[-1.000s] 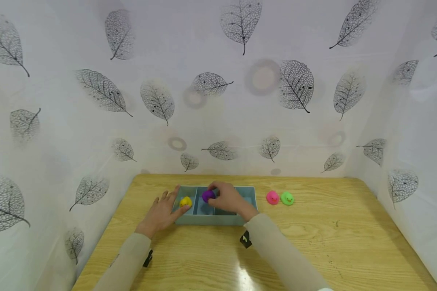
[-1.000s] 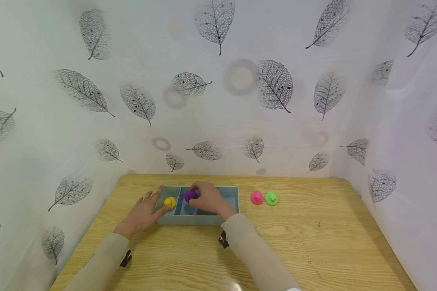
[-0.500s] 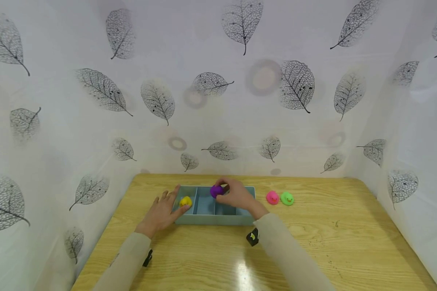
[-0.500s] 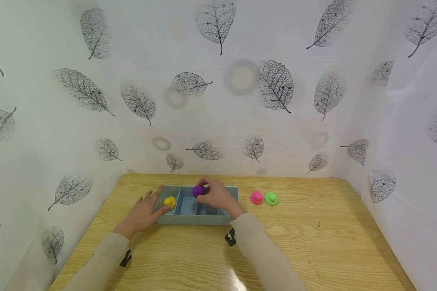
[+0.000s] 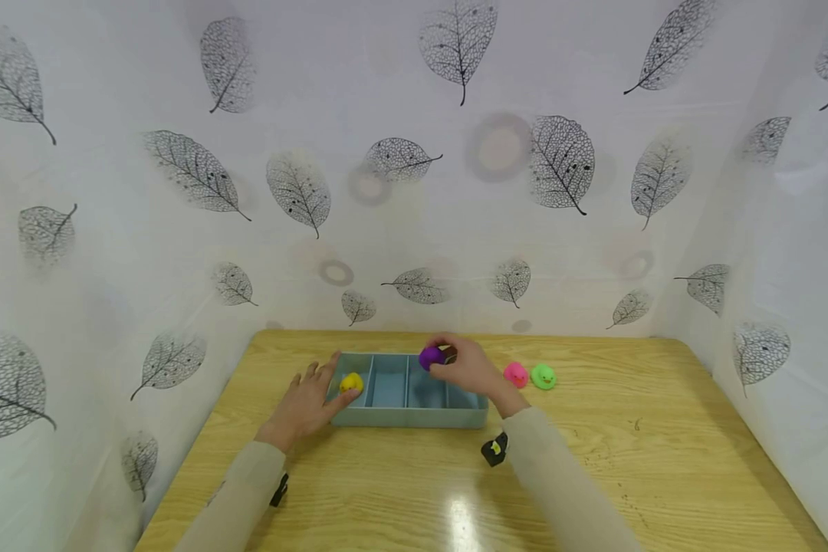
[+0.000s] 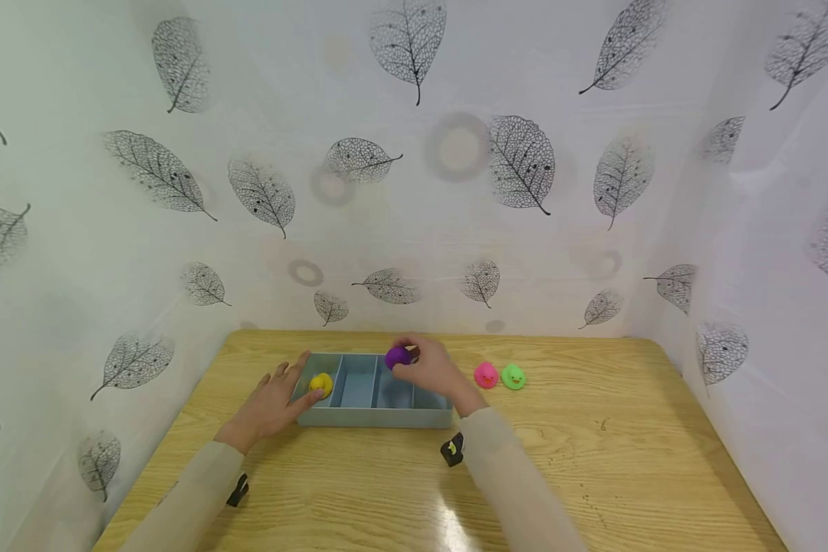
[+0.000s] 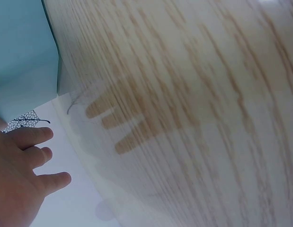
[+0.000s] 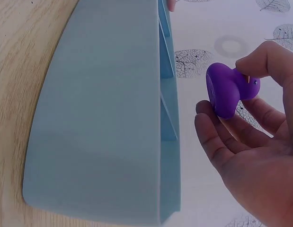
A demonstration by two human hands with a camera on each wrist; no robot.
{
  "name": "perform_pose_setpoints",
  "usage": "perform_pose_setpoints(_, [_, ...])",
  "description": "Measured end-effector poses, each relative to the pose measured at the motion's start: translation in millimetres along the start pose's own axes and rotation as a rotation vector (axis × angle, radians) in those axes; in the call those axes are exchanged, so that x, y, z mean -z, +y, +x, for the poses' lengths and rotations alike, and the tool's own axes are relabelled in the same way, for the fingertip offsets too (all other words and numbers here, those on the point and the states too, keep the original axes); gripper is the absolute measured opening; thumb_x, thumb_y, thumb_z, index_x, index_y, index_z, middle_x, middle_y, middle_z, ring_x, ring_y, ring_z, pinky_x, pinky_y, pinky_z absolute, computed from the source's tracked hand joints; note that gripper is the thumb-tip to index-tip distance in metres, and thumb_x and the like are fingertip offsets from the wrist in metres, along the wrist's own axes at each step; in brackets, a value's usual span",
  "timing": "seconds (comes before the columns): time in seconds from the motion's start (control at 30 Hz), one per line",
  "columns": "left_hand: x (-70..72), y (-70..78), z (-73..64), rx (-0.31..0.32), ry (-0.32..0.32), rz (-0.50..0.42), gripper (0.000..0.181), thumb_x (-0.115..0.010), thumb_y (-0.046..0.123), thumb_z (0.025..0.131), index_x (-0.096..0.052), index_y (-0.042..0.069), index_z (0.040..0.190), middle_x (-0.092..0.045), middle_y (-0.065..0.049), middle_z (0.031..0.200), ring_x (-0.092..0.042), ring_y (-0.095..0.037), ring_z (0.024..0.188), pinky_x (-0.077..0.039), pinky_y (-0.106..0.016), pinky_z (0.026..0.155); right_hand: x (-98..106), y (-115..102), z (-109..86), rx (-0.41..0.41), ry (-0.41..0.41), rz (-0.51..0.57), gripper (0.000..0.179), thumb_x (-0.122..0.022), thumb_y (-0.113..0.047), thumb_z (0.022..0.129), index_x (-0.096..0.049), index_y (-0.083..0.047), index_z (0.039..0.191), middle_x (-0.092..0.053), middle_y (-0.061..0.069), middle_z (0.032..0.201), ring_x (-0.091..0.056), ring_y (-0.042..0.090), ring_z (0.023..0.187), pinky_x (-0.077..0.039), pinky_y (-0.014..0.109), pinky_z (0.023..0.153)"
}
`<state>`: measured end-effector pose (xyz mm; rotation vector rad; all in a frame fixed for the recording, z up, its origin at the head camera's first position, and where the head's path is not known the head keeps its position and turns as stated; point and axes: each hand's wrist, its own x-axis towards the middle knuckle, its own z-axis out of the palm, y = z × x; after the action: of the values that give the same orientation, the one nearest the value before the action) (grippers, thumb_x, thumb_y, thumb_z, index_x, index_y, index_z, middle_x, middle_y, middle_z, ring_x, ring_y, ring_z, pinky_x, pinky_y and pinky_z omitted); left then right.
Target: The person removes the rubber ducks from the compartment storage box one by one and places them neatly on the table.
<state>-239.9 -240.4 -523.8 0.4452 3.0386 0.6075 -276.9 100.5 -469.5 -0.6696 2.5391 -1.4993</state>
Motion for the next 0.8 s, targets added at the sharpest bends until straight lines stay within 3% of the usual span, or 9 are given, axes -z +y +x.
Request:
perform_pose_setpoints(0.47, [-3.2, -1.9, 0.6, 0.000, 0.000, -0.006, 0.092, -0.049, 0.064, 0.105, -0.014, 0.010, 0.170, -0.039, -0.024, 0.167, -0.031, -0.055, 0.154, -0.022, -0.076, 0.122, 25, 12, -15.8, 0.026, 0.067, 0.000, 0.039, -0.072, -0.010, 0.087, -0.068, 0.000, 0.124, -0.071, 0.025, 0.120, -0.072, 0.024, 0.096, -0.060, 0.028, 0.077])
perform_pose_setpoints(0.8, [-4.3, -3.3, 1.2, -0.003, 0.008, 0.001, 0.093, -0.049, 0.065, 0.104, -0.015, 0.009, 0.170, -0.040, -0.024, 0.166, -0.032, -0.055, 0.154, -0.023, -0.076, 0.122, 48, 23, -29.9, -0.008, 0.100, -0.032, 0.039, -0.074, -0.010, 0.090, -0.067, -0.001, 0.127, -0.070, 0.025, 0.124, -0.071, 0.029, 0.102, -0.061, 0.031, 0.083])
